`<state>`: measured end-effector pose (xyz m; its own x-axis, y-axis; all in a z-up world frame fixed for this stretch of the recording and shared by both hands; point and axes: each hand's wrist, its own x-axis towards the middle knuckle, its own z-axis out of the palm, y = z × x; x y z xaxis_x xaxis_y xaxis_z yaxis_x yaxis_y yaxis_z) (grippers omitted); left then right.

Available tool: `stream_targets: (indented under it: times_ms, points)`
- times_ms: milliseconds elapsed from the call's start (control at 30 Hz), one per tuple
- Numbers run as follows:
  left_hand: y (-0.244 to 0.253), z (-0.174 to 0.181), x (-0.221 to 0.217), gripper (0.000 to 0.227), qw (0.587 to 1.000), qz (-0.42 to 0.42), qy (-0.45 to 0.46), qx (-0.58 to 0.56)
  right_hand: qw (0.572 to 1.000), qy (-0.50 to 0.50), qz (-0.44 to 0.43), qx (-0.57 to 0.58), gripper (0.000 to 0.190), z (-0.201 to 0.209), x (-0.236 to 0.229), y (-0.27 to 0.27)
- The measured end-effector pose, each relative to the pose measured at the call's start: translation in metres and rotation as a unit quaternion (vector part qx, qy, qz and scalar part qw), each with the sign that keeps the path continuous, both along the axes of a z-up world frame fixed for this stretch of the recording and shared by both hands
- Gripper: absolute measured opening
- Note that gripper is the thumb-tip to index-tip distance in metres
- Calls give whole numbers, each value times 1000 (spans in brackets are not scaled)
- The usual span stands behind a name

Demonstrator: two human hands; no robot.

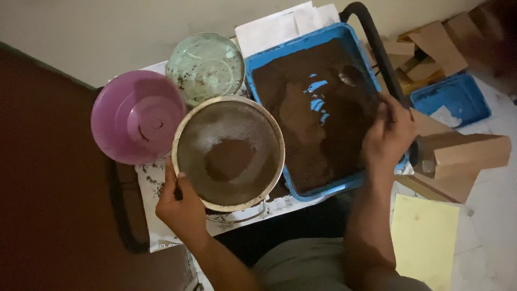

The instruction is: Using a spoon to press and stir coffee grounds through a sieve to ensure a fine and consistent texture.

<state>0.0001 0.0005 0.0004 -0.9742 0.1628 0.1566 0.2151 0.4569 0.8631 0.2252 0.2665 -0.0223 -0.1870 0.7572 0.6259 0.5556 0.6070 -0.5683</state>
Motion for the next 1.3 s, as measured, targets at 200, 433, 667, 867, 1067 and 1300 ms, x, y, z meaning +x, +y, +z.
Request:
stream_targets:
  times_ms: [200,433,667,867,1067,1300]
  points:
    - [3,4,1,39,999,18,-33,-14,998,-49,9,-49,19,1,-6,-6]
    - [1,0,0,35,1000,18,-2,-21,991,-29,29,-126,21,11,-9,-14]
    - [2,2,1,38,1000,14,-1,-11,994,-56,-9,-98,22,10,1,-17]
    - [1,-2,1,38,1000,3,-4,-4,992,83,78,-47,17,37,-3,-35]
    - [1,2,2,38,1000,13,-17,9,968,173,183,-18,17,49,-21,-73]
    - [-1,0,1,39,1000,9,-13,-4,959,212,188,14,18,42,-27,-71]
